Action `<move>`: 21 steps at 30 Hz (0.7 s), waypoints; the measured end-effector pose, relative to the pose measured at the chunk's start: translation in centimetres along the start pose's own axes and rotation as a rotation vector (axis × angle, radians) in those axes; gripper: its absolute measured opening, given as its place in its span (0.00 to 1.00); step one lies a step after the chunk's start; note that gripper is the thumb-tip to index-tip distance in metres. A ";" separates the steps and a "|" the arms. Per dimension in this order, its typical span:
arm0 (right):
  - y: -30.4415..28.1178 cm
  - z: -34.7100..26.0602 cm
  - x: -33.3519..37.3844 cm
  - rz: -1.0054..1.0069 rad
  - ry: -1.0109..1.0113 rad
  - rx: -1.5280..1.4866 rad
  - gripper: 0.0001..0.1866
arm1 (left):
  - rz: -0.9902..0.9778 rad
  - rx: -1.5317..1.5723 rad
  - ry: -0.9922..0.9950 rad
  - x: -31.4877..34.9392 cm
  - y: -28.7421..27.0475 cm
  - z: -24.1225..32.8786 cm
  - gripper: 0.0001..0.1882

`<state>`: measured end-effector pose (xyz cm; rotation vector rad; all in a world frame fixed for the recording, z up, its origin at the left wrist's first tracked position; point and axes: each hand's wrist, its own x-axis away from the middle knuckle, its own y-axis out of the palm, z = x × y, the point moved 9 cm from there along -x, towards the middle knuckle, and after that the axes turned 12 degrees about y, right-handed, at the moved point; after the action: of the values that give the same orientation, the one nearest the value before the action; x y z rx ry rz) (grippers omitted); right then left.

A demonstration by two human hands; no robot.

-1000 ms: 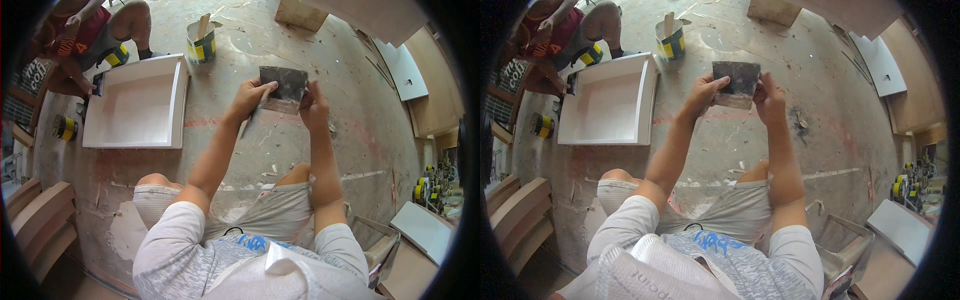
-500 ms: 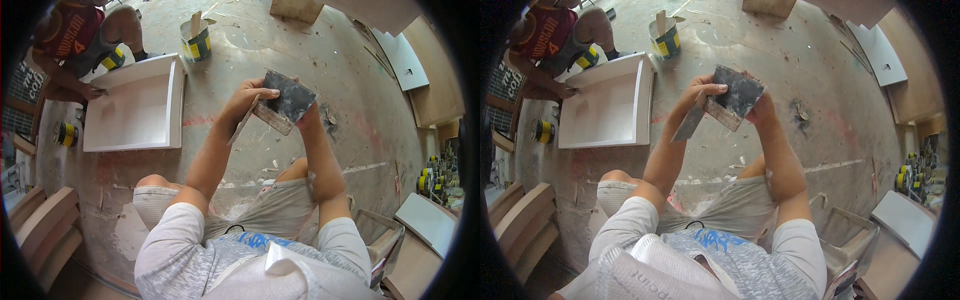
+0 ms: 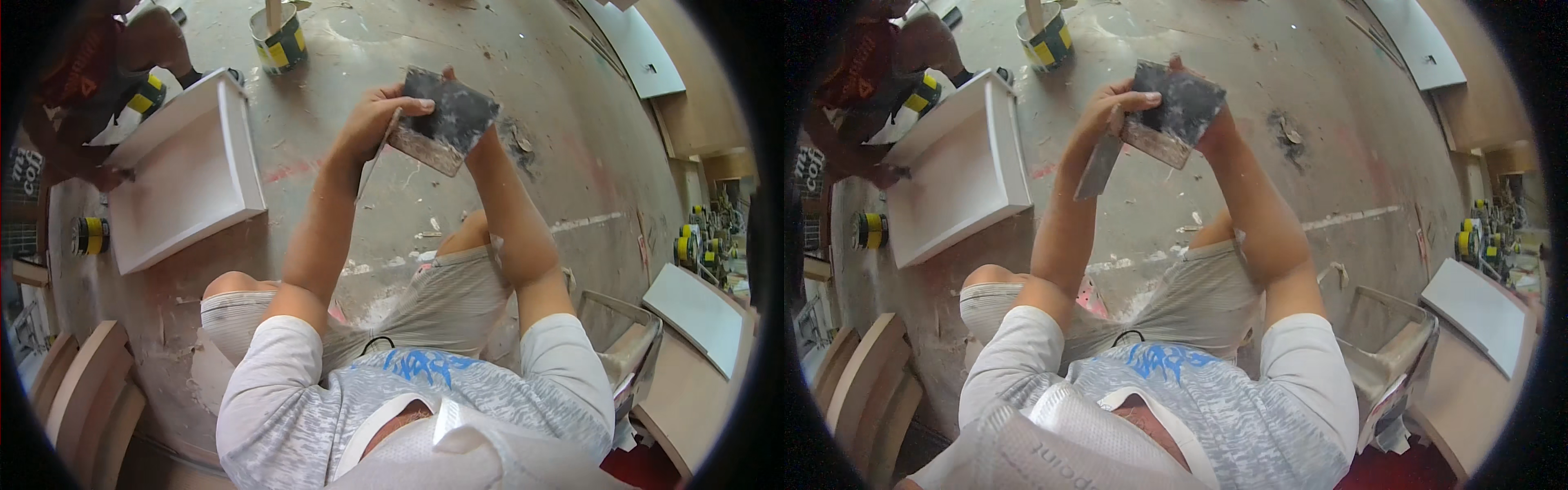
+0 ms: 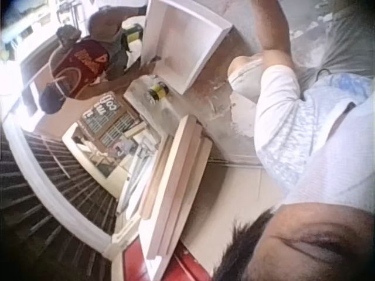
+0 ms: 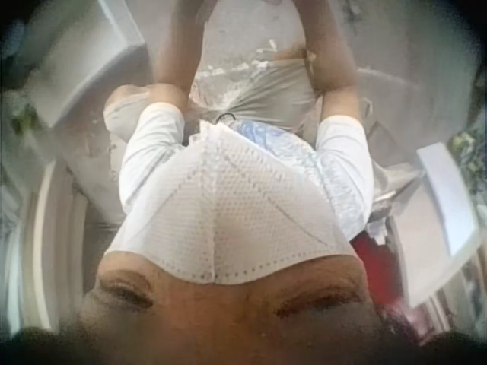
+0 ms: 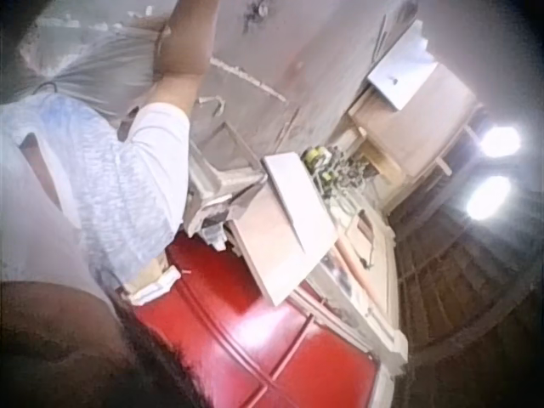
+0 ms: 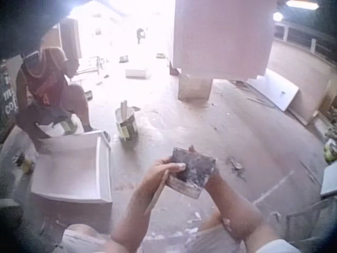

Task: The person holds two metal scrapers and a piece of sandpaper, using the sandpaper to clean or sharpen the edges of the scrapers by hand.

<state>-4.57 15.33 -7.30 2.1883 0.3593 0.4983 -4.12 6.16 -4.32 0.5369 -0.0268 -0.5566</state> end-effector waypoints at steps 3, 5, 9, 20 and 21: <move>0.6 -0.4 0.3 -0.029 -0.045 0.012 0.17 | 0.018 0.006 0.024 -0.5 -0.1 0.1 0.14; 0.6 -0.2 -0.5 -0.082 -0.027 -0.013 0.16 | 0.030 -0.023 0.058 -0.3 -0.6 1.3 0.14; 0.0 -0.4 0.5 -0.140 -0.248 0.193 0.18 | 0.069 -0.013 0.031 0.5 -1.1 1.3 0.14; -0.2 -0.4 0.6 -0.217 -0.161 0.092 0.20 | 0.023 0.062 0.124 0.6 -0.3 0.3 0.15; 0.0 -1.0 1.1 -0.214 -0.267 0.136 0.19 | 0.054 0.104 0.122 0.9 -0.5 0.5 0.13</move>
<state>-4.07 16.49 -6.46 2.2780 0.4859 0.0638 -3.71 5.11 -4.20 0.6686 0.0459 -0.4704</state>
